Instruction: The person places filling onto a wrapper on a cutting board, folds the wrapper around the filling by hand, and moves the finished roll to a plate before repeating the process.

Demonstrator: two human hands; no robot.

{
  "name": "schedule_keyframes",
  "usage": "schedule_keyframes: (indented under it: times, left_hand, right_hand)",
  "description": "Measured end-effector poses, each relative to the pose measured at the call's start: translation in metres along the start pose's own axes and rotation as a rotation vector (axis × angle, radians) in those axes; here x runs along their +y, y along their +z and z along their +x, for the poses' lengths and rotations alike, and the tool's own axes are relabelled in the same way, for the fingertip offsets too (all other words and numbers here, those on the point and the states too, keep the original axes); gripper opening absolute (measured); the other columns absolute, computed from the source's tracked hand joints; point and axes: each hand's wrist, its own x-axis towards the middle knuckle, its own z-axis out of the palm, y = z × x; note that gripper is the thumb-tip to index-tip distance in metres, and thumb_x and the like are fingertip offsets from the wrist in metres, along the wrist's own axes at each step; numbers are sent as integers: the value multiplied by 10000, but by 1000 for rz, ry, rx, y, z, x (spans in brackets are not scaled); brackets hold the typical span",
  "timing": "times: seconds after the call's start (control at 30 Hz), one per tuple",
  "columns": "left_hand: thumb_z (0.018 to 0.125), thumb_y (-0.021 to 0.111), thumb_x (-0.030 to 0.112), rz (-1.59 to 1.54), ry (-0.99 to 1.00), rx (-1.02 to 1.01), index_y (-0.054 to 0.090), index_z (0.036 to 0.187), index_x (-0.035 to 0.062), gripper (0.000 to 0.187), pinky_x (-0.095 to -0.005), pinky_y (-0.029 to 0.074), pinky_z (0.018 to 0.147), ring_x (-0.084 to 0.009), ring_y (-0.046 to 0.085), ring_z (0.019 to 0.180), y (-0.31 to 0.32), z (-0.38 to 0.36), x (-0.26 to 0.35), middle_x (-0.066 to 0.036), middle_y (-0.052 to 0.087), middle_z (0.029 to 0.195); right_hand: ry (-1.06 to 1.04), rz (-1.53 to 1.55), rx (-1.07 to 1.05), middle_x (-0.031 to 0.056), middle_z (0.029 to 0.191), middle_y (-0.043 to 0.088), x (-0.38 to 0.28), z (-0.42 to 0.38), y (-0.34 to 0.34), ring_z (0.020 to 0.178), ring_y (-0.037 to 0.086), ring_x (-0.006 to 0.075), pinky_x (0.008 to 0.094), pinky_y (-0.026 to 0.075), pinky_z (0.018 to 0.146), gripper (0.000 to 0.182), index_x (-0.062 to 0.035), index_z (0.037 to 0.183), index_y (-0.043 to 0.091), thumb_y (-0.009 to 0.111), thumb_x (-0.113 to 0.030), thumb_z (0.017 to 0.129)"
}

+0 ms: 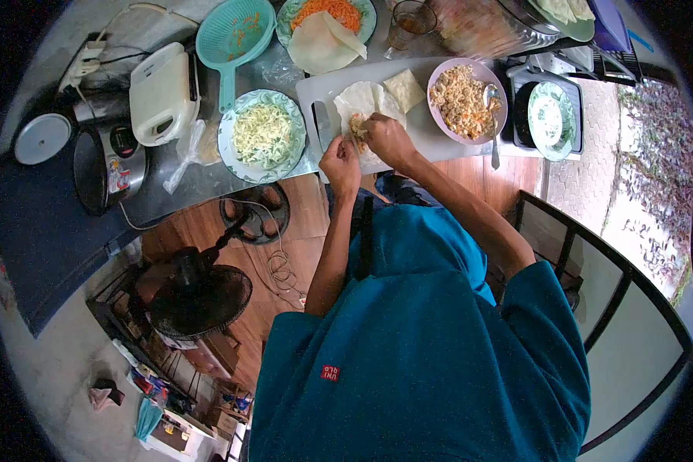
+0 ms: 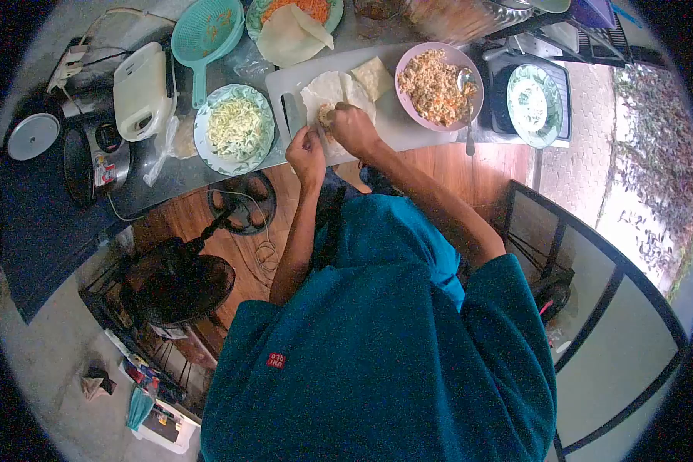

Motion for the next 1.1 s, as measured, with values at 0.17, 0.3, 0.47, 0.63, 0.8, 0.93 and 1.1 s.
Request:
schedule_keyframes:
  times: [0.17, 0.3, 0.47, 0.63, 0.8, 0.93, 1.1]
  left_hand:
    - [911, 635, 120, 55, -12, -25, 665, 1111, -77, 282, -318, 532, 759, -219, 692, 866, 1, 0, 0, -193, 719, 980]
    - [906, 638, 100, 237, 250, -19, 691, 1060, -35, 211, -391, 540, 789, -337, 692, 895, 6, 3, -16, -223, 701, 1015]
    - [889, 639, 81, 264, 373, -3, 695, 1021, -26, 179, -399, 533, 788, -329, 662, 869, 13, 3, -2, -169, 667, 966]
    - [873, 658, 78, 270, 298, -106, 706, 1003, -6, 163, -337, 504, 669, -240, 619, 749, 20, 3, 3, -127, 629, 910]
    - [878, 642, 57, 301, 370, -122, 689, 1048, 7, 183, -322, 506, 667, -223, 610, 764, 27, 3, 3, -122, 611, 939]
    - [898, 619, 27, 147, 432, 69, 658, 1119, 30, 224, -304, 507, 668, -224, 614, 779, 15, 10, -4, -109, 607, 993]
    - [895, 631, 56, 271, 307, -53, 648, 1142, 30, 249, -337, 503, 759, -269, 606, 921, 4, 17, -1, -132, 576, 1098]
  right_hand:
    - [154, 309, 38, 186, 903, 711, 4, -4, -34, 746, 706, 272, 355, 557, 678, 175, 6, 925, 732, 702, -73, 772]
    - [261, 353, 164, 159, 901, 734, 29, -21, -69, 780, 721, 250, 335, 558, 739, 210, -6, 953, 745, 744, -132, 784]
    - [455, 244, 320, 172, 963, 722, 61, -47, -118, 805, 714, 289, 345, 556, 745, 246, 7, 1008, 724, 735, -138, 810]
    - [373, -81, 327, 184, 1056, 703, 90, -57, -127, 881, 697, 356, 411, 549, 803, 247, -30, 1031, 731, 691, -189, 846]
    - [428, -56, 396, 182, 1091, 694, 86, -59, -129, 921, 691, 354, 413, 545, 809, 275, -38, 1048, 727, 676, -243, 871]
    - [547, -74, 418, 168, 1069, 691, 50, -55, -143, 897, 684, 348, 417, 539, 798, 295, -97, 1072, 734, 668, -319, 889]
    - [480, -166, 433, 166, 1070, 625, 90, -67, -125, 989, 622, 329, 419, 518, 834, 329, -137, 1148, 714, 674, -332, 886]
